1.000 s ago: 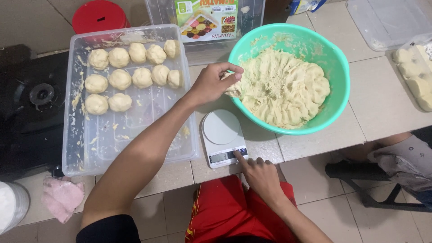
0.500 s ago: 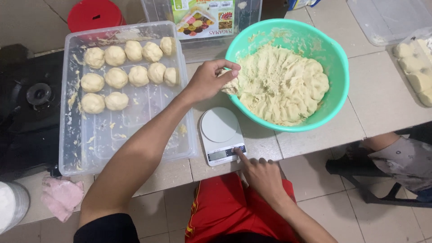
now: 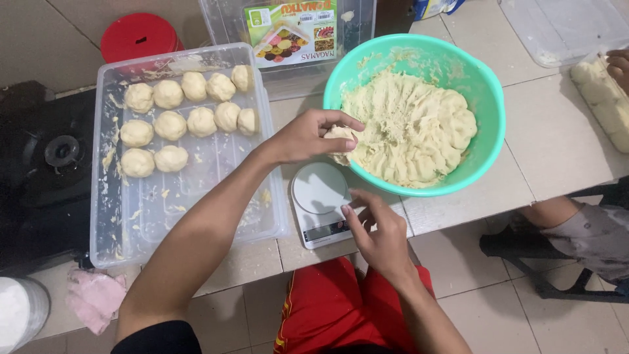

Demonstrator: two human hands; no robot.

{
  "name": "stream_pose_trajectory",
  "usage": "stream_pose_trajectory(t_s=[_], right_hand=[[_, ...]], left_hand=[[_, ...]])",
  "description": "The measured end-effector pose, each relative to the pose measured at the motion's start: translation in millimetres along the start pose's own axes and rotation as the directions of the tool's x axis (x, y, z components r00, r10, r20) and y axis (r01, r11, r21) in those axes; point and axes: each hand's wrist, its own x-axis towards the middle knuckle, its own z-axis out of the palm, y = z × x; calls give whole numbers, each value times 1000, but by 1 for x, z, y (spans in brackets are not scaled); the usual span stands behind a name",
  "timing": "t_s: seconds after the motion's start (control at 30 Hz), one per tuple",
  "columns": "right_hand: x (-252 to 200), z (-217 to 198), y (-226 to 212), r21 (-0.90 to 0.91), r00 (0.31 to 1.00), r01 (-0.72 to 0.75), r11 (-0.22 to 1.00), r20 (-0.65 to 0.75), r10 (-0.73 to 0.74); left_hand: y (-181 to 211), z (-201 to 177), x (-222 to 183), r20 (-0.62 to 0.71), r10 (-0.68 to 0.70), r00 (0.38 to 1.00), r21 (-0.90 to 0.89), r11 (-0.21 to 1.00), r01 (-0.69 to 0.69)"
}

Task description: Weighing and shaping dough into small balls and placing them in a tray.

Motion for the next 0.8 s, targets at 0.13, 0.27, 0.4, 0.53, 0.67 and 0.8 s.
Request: stream_pose_trajectory(t_s=[0.13,0.27,0.4,0.53,0.67,0.8], right_hand=[[21,-1,-13,-147,970,147,978,-171,-172],[39,4,-16,-283,951,216,935,-156,-266],[47,5,-4,-200,954,248,948,-117,-275],[44,5,-24,-147,959,259,955,-81,-272],[30,27,21,-314,951,246,917,-103,-291],[21,28,1,-176,980,191,966,-29,-199]], left_hand=[[3,2,-2,56,-31,998,-14,999,32],[0,5,-2,163,-35,986,29,999,31],[4,5,-7,232,-80,970,28,997,75],[14,5,-13,268,-87,959,75,995,69],[14,7,-16,269,-165,949,67,986,152],[10,-2,-11,83,-35,996,13,999,34]])
